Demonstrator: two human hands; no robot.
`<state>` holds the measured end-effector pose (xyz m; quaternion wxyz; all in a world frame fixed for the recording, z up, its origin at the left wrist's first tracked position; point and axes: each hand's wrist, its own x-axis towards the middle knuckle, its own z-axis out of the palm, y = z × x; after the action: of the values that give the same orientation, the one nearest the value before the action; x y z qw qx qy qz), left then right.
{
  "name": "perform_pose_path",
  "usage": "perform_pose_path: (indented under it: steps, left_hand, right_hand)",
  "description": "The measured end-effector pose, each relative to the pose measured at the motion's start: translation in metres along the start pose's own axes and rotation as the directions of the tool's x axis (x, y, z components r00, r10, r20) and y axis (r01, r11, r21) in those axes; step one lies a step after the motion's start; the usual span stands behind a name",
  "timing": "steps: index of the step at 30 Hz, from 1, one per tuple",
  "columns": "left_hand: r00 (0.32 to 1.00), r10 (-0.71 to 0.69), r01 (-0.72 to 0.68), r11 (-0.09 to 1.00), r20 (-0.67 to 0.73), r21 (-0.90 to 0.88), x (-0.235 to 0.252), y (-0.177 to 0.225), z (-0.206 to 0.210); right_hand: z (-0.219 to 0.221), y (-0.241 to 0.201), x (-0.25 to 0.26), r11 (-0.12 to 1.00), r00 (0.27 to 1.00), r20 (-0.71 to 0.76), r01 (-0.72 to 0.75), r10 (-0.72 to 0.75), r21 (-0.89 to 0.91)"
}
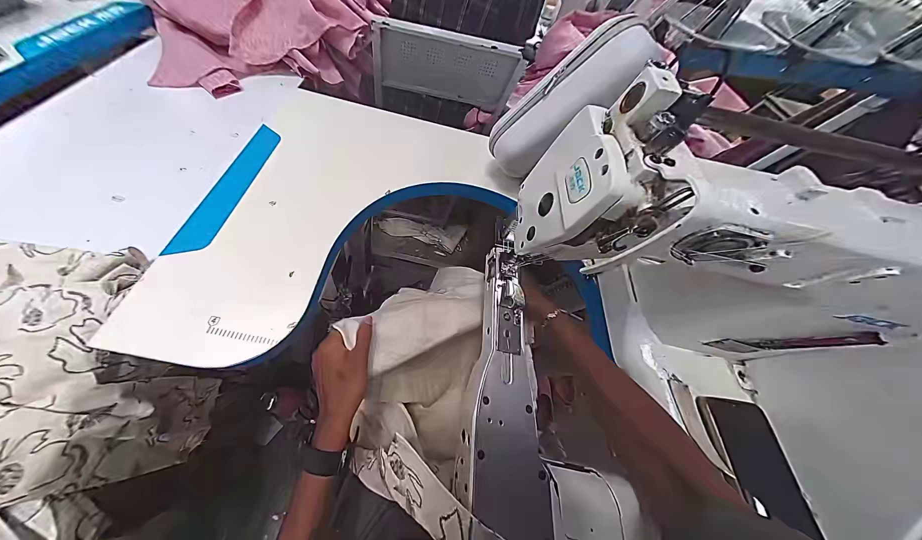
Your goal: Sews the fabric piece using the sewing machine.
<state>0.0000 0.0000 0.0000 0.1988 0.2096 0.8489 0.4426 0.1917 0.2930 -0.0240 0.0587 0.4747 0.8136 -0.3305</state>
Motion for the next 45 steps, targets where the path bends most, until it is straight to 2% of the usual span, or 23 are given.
perform_pose_path:
  steps: [3, 5, 7, 9, 11, 13, 14, 15, 18, 19, 20, 21, 22, 23, 24, 25, 27, 30, 35, 37, 39, 41, 45]
  left_hand:
    - [0.913, -0.191, 0.134, 0.975, 0.361, 0.176, -0.028, -0.052, 0.025]
    - [0.801, -0.236, 0.16, 0.97, 0.551, 0.183, -0.025, -0.079, 0.028]
    - [0.743, -0.162, 0.167, 0.984, 0.65, 0.055, -0.011, -0.057, 0.033]
    - [0.738, 0.045, 0.197, 0.94, 0.673, -0.28, -0.006, 0.008, 0.036]
    - [0.614, 0.3, 0.26, 0.796, 0.73, -0.546, -0.028, 0.07, 0.033]
    - [0.388, 0.444, 0.325, 0.753, 0.807, -0.571, -0.056, 0.086, 0.029]
    - [0.336, 0.456, 0.332, 0.762, 0.824, -0.556, -0.057, 0.081, 0.03]
    - [0.365, 0.443, 0.286, 0.784, 0.819, -0.551, -0.049, 0.074, 0.031]
    - [0.72, 0.484, -0.233, 0.844, 0.498, -0.483, -0.011, 0.07, 0.062]
    - [0.755, 0.537, -0.389, 0.828, 0.376, -0.403, -0.004, 0.078, 0.083]
    - [0.773, 0.566, -0.491, 0.82, 0.287, -0.294, -0.005, 0.089, 0.101]
    - [0.792, 0.563, -0.535, 0.826, 0.235, -0.179, -0.013, 0.099, 0.112]
    - [0.813, 0.522, -0.519, 0.851, 0.26, -0.083, -0.024, 0.103, 0.114]
    - [0.824, 0.469, -0.491, 0.871, 0.319, -0.011, -0.035, 0.104, 0.11]
    - [0.818, 0.433, -0.481, 0.876, 0.379, 0.039, -0.04, 0.101, 0.104]
    - [0.804, 0.416, -0.489, 0.869, 0.426, 0.075, -0.044, 0.098, 0.098]
    - [0.779, 0.374, -0.499, 0.855, 0.504, 0.138, -0.042, 0.1, 0.093]
    - [0.754, 0.311, -0.492, 0.851, 0.578, 0.184, -0.034, 0.111, 0.092]
    - [0.762, 0.35, -0.491, 0.861, 0.545, 0.133, -0.034, 0.104, 0.09]
    - [0.76, 0.425, -0.511, 0.858, 0.491, 0.047, -0.037, 0.098, 0.092]
    - [0.733, 0.53, -0.592, 0.805, 0.427, 0.017, -0.04, 0.088, 0.092]
    - [0.693, 0.627, -0.689, 0.722, 0.356, 0.069, -0.042, 0.08, 0.094]
    - [0.602, 0.718, -0.788, 0.604, 0.35, 0.116, -0.042, 0.078, 0.095]
  right_hand:
    - [-0.016, 0.016, -0.078, 0.858, 0.901, 0.333, -0.077, 0.278, -0.507]
    - [-0.006, 0.023, -0.131, 0.826, 0.83, 0.427, -0.068, 0.358, -0.56]
    - [-0.015, 0.023, -0.153, 0.918, 0.921, 0.298, -0.13, 0.252, -0.374]
    - [-0.018, -0.012, -0.168, 0.999, 0.997, -0.071, 0.009, -0.012, -0.037]
    - [0.007, -0.049, -0.187, 0.927, 0.832, -0.423, 0.37, -0.36, -0.061]
    - [0.034, -0.056, -0.204, 0.753, 0.55, -0.524, 0.56, -0.65, -0.347]
    - [0.038, -0.048, -0.205, 0.673, 0.466, -0.494, 0.6, -0.734, -0.434]
    - [0.037, -0.041, -0.202, 0.623, 0.436, -0.454, 0.631, -0.777, -0.462]
    - [0.042, -0.045, -0.198, 0.569, 0.376, -0.444, 0.677, -0.813, -0.467]
    - [0.04, -0.046, -0.196, 0.582, 0.384, -0.454, 0.663, -0.804, -0.471]
    - [0.037, -0.044, -0.195, 0.656, 0.46, -0.476, 0.609, -0.75, -0.446]
    - [0.025, -0.037, -0.194, 0.788, 0.617, -0.49, 0.491, -0.616, -0.372]
    - [0.003, -0.026, -0.191, 0.924, 0.826, -0.428, 0.272, -0.368, -0.269]
    - [-0.023, -0.014, -0.182, 0.98, 0.961, -0.273, -0.021, -0.035, -0.198]
    - [-0.041, -0.002, -0.166, 0.949, 0.969, -0.117, -0.239, 0.219, -0.204]
    - [-0.043, 0.004, -0.153, 0.909, 0.942, 0.009, -0.323, 0.337, -0.263]
    - [-0.035, -0.02, -0.143, 0.907, 0.952, 0.093, -0.243, 0.291, -0.343]
    - [-0.035, -0.058, -0.137, 0.952, 0.994, -0.079, -0.093, 0.073, -0.293]
    - [-0.041, -0.01, -0.123, 0.992, 0.993, 0.079, -0.081, 0.089, -0.099]
    - [-0.044, -0.025, -0.145, 1.0, 0.997, -0.072, -0.019, 0.017, -0.019]
    - [-0.039, -0.034, -0.162, 0.991, 0.945, -0.31, 0.125, -0.102, 0.056]
    - [-0.027, -0.029, -0.167, 0.954, 0.891, -0.402, 0.278, -0.211, 0.116]
    - [-0.014, -0.025, -0.165, 0.909, 0.763, -0.505, 0.398, -0.404, -0.125]
